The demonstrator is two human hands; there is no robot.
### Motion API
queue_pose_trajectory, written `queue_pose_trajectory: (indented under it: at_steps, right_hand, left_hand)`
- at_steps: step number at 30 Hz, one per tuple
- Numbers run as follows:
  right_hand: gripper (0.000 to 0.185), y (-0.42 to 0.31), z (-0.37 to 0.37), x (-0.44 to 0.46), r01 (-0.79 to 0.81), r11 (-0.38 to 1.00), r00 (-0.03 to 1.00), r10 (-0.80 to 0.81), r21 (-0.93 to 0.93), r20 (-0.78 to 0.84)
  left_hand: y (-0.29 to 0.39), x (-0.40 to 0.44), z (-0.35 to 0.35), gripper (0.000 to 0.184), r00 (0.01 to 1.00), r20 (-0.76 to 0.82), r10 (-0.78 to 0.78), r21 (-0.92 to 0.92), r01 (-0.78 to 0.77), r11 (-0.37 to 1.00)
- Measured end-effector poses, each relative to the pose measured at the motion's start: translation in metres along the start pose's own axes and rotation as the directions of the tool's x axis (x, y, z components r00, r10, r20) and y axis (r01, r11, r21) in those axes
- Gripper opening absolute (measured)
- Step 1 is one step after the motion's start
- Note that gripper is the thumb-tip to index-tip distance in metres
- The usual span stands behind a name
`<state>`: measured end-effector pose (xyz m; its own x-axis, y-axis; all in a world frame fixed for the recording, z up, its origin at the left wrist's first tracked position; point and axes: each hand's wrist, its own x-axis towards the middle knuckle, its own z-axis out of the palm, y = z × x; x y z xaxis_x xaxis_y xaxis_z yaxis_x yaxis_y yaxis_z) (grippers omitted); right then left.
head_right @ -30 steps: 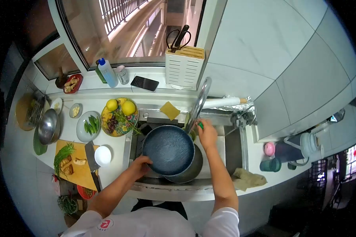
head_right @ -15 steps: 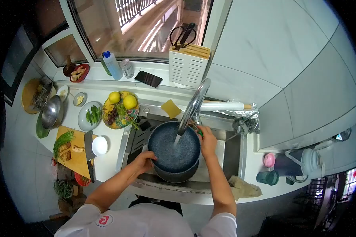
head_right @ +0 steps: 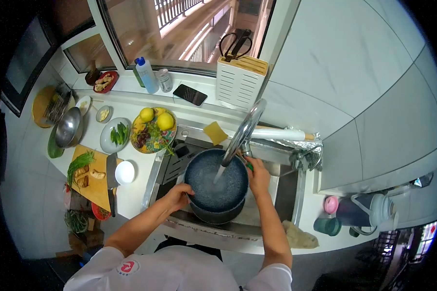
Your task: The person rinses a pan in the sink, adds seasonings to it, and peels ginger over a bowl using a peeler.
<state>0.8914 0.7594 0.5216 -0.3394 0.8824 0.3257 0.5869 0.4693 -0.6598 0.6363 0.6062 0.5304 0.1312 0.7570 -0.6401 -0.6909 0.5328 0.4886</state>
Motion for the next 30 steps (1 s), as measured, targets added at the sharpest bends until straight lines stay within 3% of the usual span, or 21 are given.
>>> queue_pose_trajectory:
  at_steps: [7,11,14,16,20,26,30]
  right_hand:
    - [0.040,-0.002,-0.001,-0.002,0.008,0.996,1.000,-0.007,-0.084,0.013]
    - [0.040,-0.001,0.001,-0.001,0.014,0.999,1.000,-0.013,-0.043,0.012]
    - [0.039,-0.002,-0.002,0.000,-0.007,1.000,0.999,0.008,-0.027,0.037]
    - [0.040,-0.002,-0.004,0.001,-0.018,0.999,0.997,0.020,-0.029,0.069]
    - [0.040,0.000,-0.002,0.002,0.021,0.999,0.999,-0.019,-0.047,0.047]
    - [0.034,-0.001,-0.002,0.011,0.084,0.996,0.996,-0.083,-0.027,0.041]
    - [0.030,-0.002,0.004,0.029,-0.078,0.988,0.996,0.082,-0.134,0.026]
  left_hand:
    - [0.002,-0.005,0.008,0.056,1.000,0.018,0.005,-0.025,-0.005,1.000]
    - [-0.005,0.002,-0.007,0.064,0.999,0.042,0.001,-0.017,0.000,1.000]
    - [-0.009,0.002,-0.011,0.060,0.999,0.044,-0.008,-0.033,0.010,0.999]
    - [-0.015,0.007,-0.019,0.018,1.000,0.007,0.007,-0.039,-0.007,0.999]
    - [-0.016,0.003,-0.020,0.022,0.999,-0.043,0.008,-0.004,-0.008,1.000]
    - [-0.014,-0.009,-0.018,0.029,1.000,0.015,0.014,-0.016,-0.013,1.000]
    - [-0.017,-0.019,-0.017,0.029,0.999,0.028,0.042,-0.065,-0.040,0.997]
